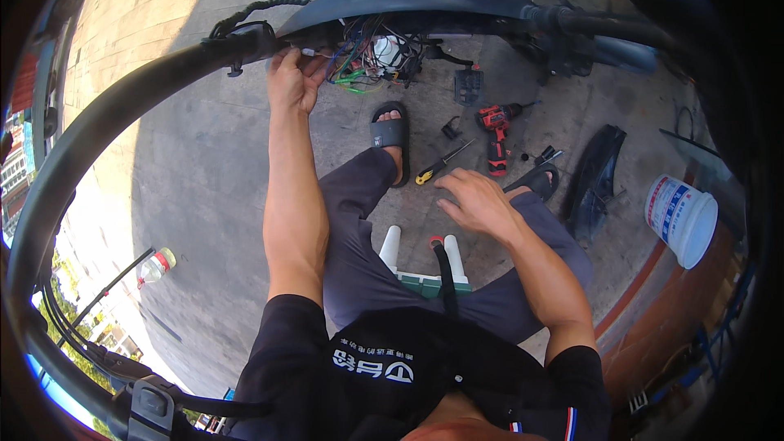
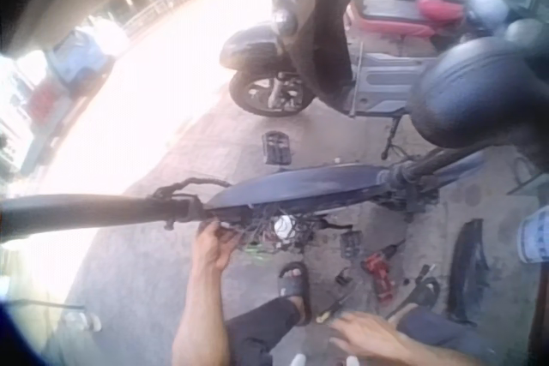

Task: The person sits on a stool and works on the exposed wiring under the handlebars of an electric scooter. They strip wire ends, connect wires using connectors, and wrap connections with electrical tape. The person also removes and reattaches a handlebar grip and continues adjusting the wiring bundle.

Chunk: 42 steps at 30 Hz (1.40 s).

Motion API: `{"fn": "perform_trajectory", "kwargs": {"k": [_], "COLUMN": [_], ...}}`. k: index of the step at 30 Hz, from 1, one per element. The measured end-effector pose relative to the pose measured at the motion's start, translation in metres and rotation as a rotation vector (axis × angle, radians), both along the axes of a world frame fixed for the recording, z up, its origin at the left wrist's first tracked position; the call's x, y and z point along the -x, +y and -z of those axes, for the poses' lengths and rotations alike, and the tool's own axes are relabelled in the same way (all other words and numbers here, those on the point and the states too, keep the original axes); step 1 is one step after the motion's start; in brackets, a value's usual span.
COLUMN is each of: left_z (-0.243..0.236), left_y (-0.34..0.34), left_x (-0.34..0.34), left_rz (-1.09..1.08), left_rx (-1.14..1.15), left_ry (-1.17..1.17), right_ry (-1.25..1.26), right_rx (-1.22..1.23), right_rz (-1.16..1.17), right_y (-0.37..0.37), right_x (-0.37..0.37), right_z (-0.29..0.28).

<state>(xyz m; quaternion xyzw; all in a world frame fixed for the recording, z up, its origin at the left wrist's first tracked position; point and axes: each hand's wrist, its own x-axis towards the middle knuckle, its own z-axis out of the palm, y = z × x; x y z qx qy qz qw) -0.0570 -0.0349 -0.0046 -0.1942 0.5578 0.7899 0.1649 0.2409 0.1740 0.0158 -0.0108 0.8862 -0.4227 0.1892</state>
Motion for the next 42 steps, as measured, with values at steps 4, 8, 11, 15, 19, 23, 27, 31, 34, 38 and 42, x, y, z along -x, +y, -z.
{"fn": "perform_trajectory", "kwargs": {"k": [4, 8, 11, 15, 19, 23, 27, 31, 34, 38, 42], "left_z": [0.007, 0.011, 0.013, 0.015, 0.017, 0.015, 0.009, 0.005, 0.005, 0.006, 0.009], "left_y": [0.001, 0.001, 0.001, -0.002, -0.005, -0.004, -0.002, -0.001, -0.001, -0.003, -0.004], "left_x": [-0.002, 0.0, -0.001, 0.0, 0.0, -0.001, -0.006, -0.01, -0.012, -0.012, -0.011], "left_rz": [-0.001, 0.044, 0.057, 0.063, 0.06, 0.072, 0.097, 0.12, 0.125, 0.154, 0.18], "left_rx": [0.031, 0.044, 0.013, -0.064, -0.078, -0.118, -0.149, -0.124, -0.127, -0.161, -0.144], "left_ry": [0.012, 0.037, 0.053, 0.05, 0.043, 0.053, 0.053, 0.08, 0.093, 0.115, 0.136], "right_ry": [-0.003, 0.025, 0.067, 0.084, 0.059, 0.047, 0.051, 0.049, 0.044, 0.044, 0.052], "right_rx": [-0.004, -0.007, -0.001, -0.002, -0.012, -0.007, 0.007, 0.001, 0.0, -0.007, 0.001], "right_rz": [-0.034, -0.041, -0.03, -0.015, -0.023, -0.024, -0.013, -0.022, -0.022, -0.02, -0.016], "right_y": [-0.002, -0.002, -0.002, -0.001, 0.002, 0.004, 0.005, 0.004, 0.003, 0.003, 0.003], "right_x": [0.004, 0.007, 0.006, 0.002, -0.001, -0.004, -0.004, -0.004, -0.005, -0.005, -0.005], "right_z": [0.001, 0.0, -0.003, -0.004, -0.002, -0.003, -0.003, -0.002, -0.003, -0.003, -0.003]}}
